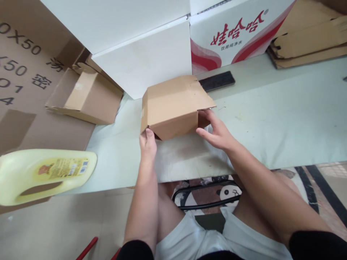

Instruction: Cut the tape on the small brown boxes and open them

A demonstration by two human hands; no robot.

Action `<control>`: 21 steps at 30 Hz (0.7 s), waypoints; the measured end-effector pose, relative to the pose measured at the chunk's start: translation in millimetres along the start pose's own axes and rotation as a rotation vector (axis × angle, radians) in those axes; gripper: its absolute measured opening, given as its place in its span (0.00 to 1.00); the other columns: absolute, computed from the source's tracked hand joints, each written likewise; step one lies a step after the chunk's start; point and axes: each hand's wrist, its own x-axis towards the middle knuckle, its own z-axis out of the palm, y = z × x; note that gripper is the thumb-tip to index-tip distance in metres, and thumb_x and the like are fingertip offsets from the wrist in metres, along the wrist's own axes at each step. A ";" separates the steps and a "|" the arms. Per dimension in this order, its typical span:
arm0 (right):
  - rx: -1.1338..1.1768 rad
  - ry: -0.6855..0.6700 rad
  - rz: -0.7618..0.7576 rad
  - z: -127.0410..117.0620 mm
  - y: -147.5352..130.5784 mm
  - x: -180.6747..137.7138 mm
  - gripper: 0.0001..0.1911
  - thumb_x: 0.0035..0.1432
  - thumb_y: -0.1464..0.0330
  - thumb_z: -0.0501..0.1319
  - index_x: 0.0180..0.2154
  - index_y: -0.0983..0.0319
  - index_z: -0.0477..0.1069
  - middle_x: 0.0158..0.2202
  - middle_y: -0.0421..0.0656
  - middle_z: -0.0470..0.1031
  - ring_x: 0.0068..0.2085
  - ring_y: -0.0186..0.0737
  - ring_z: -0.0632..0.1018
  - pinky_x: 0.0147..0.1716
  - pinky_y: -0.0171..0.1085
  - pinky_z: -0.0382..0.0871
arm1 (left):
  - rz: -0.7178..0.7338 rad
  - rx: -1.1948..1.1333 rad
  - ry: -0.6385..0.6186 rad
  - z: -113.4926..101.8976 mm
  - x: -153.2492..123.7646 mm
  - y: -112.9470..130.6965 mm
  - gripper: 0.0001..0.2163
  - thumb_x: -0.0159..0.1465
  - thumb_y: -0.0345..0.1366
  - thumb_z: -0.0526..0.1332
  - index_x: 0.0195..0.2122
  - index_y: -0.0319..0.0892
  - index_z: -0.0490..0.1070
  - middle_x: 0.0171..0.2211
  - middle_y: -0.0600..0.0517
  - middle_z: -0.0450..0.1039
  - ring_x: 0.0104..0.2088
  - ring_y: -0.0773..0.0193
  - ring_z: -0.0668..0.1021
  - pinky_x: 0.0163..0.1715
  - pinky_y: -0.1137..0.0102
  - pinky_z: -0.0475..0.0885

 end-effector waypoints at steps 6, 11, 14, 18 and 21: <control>-0.025 0.121 0.158 3.5 4.5 0.3 0.24 0.58 0.51 0.63 0.50 0.58 0.66 0.46 0.49 0.78 0.45 0.50 0.79 0.45 0.50 0.75 | -0.061 0.018 0.009 6.3 -2.1 12.5 0.36 0.56 0.72 0.60 0.40 0.39 0.77 0.40 0.41 0.81 0.48 0.49 0.82 0.48 0.62 0.79; 0.014 0.225 0.287 6.3 7.2 4.4 0.23 0.52 0.54 0.66 0.45 0.57 0.63 0.42 0.46 0.77 0.41 0.47 0.77 0.42 0.48 0.73 | -0.149 0.025 0.083 5.8 3.2 12.6 0.35 0.51 0.71 0.66 0.36 0.39 0.75 0.37 0.43 0.79 0.46 0.52 0.81 0.47 0.64 0.76; 0.133 0.229 0.329 5.1 4.2 6.0 0.20 0.51 0.56 0.66 0.41 0.56 0.63 0.40 0.44 0.77 0.37 0.42 0.76 0.38 0.44 0.72 | -0.221 0.003 0.119 3.0 5.6 10.2 0.32 0.49 0.68 0.69 0.32 0.40 0.72 0.31 0.50 0.75 0.40 0.57 0.79 0.41 0.68 0.73; 0.253 0.257 0.331 -1.2 -4.8 8.6 0.19 0.54 0.51 0.64 0.35 0.56 0.62 0.30 0.37 0.69 0.30 0.35 0.71 0.32 0.37 0.67 | -0.285 -0.003 0.151 -0.7 7.6 12.1 0.30 0.46 0.65 0.72 0.29 0.42 0.67 0.26 0.55 0.69 0.32 0.65 0.75 0.32 0.73 0.67; 0.276 0.297 0.387 -7.0 -10.1 11.2 0.21 0.54 0.47 0.63 0.33 0.57 0.64 0.26 0.36 0.65 0.28 0.34 0.69 0.28 0.36 0.66 | -0.354 -0.009 0.156 -3.8 8.3 18.3 0.30 0.42 0.60 0.76 0.33 0.43 0.67 0.23 0.58 0.69 0.26 0.67 0.74 0.26 0.74 0.64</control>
